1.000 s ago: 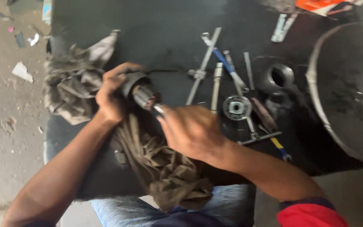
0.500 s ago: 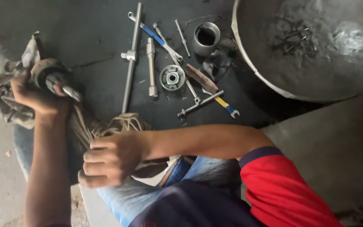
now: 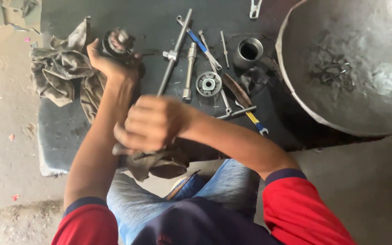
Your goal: The person cleans a cylindrical motor component with a rag, then uses a socket wrench to tighten a nut on the shaft. They insert a bearing into the housing, align and insert the rotor, and finally fit a cylindrical metal casing over the assembly.
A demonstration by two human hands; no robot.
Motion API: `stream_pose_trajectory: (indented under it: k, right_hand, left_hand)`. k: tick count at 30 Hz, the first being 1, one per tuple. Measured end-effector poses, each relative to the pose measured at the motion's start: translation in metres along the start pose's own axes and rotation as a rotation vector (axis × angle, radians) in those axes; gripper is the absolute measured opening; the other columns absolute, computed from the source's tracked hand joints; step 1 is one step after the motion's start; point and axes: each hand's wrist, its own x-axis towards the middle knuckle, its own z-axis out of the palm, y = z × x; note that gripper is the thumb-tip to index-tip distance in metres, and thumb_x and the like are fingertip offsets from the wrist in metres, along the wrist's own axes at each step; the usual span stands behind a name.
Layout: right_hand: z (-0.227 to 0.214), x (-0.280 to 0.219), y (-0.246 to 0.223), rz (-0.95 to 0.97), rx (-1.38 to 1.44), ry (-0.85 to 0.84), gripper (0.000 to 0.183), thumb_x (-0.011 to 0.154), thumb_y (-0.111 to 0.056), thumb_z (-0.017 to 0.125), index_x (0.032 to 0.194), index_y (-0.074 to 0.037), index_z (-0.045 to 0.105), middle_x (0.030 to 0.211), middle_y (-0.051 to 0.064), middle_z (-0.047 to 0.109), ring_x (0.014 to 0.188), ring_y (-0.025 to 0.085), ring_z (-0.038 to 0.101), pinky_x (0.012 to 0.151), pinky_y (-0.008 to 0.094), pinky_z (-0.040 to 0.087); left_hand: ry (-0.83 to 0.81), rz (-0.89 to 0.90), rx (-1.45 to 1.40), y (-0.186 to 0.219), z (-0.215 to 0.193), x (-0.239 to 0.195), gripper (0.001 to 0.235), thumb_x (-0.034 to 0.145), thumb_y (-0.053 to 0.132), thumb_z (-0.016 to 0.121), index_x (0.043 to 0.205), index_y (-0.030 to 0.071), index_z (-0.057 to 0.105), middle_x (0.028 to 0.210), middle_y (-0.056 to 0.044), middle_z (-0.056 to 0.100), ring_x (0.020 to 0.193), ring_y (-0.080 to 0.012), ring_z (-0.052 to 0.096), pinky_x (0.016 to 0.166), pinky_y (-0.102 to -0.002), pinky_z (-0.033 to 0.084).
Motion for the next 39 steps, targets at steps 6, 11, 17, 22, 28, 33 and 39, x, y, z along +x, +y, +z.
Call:
stream_pose_trajectory:
  k: [6, 11, 17, 22, 28, 33, 39]
  right_hand:
    - [-0.084, 0.002, 0.064, 0.592, -0.118, -0.220, 0.017, 0.096, -0.017, 0.082, 0.100, -0.006, 0.070, 0.094, 0.008, 0.072, 0.082, 0.023, 0.072, 0.073, 0.032, 0.057]
    - [-0.115, -0.020, 0.078, 1.065, 0.041, -0.590, 0.037, 0.087, -0.025, 0.089, 0.114, -0.006, 0.074, 0.099, 0.009, 0.075, 0.083, 0.021, 0.074, 0.073, 0.035, 0.057]
    - [-0.078, -0.046, 0.057, 1.118, 0.063, -1.132, 0.080, 0.056, -0.035, 0.096, 0.126, -0.006, 0.067, 0.111, 0.016, 0.066, 0.104, 0.033, 0.064, 0.088, 0.045, 0.053]
    - [-0.067, -0.045, 0.046, 1.170, -0.082, -1.231, 0.074, 0.061, -0.035, 0.095, 0.123, -0.008, 0.066, 0.117, 0.013, 0.063, 0.118, 0.033, 0.058, 0.100, 0.045, 0.048]
    - [-0.070, -0.058, 0.048, 1.151, -0.010, -1.180, 0.083, 0.056, -0.037, 0.098, 0.123, -0.003, 0.060, 0.119, 0.017, 0.063, 0.117, 0.037, 0.057, 0.101, 0.048, 0.046]
    - [-0.089, -0.046, 0.056, 1.163, 0.023, -0.988, 0.075, 0.056, -0.037, 0.100, 0.114, -0.003, 0.066, 0.113, 0.018, 0.067, 0.105, 0.034, 0.063, 0.089, 0.046, 0.051]
    - [-0.146, -0.074, 0.068, 1.298, -0.342, -0.251, 0.022, 0.104, -0.012, 0.081, 0.118, -0.001, 0.068, 0.101, 0.011, 0.076, 0.086, 0.022, 0.076, 0.078, 0.032, 0.059]
  left_hand:
    - [-0.042, -0.129, -0.016, 0.006, -0.003, -0.008, 0.053, 0.081, 0.053, 0.045, 0.093, 0.008, 0.071, 0.082, -0.005, 0.070, 0.078, -0.0233, 0.065, 0.062, -0.041, 0.042]
    - [-0.131, -0.133, -0.065, 0.000, 0.002, 0.014, 0.052, 0.082, 0.053, 0.047, 0.090, 0.008, 0.071, 0.081, -0.007, 0.070, 0.072, -0.0255, 0.063, 0.058, -0.041, 0.040]
    - [-0.194, -0.144, -0.078, -0.004, 0.006, 0.009, 0.053, 0.083, 0.052, 0.045, 0.091, 0.005, 0.070, 0.081, -0.008, 0.071, 0.073, -0.0265, 0.066, 0.056, -0.042, 0.044]
    - [-0.313, -0.200, -0.085, -0.014, 0.008, 0.005, 0.051, 0.090, 0.051, 0.039, 0.092, 0.007, 0.065, 0.081, -0.008, 0.069, 0.070, -0.0234, 0.063, 0.052, -0.037, 0.038]
    - [-0.425, -0.108, 0.039, -0.012, 0.006, 0.000, 0.052, 0.093, 0.049, 0.031, 0.090, 0.006, 0.060, 0.080, -0.009, 0.065, 0.072, -0.0244, 0.063, 0.055, -0.039, 0.040]
    - [-0.350, -0.124, 0.039, -0.011, 0.001, 0.001, 0.050, 0.094, 0.049, 0.035, 0.088, 0.006, 0.059, 0.080, -0.009, 0.062, 0.073, -0.0228, 0.061, 0.062, -0.040, 0.044]
    - [-0.335, -0.116, 0.047, -0.005, 0.015, -0.008, 0.048, 0.087, 0.049, 0.045, 0.088, 0.004, 0.062, 0.081, -0.013, 0.067, 0.068, -0.0278, 0.060, 0.058, -0.042, 0.043]
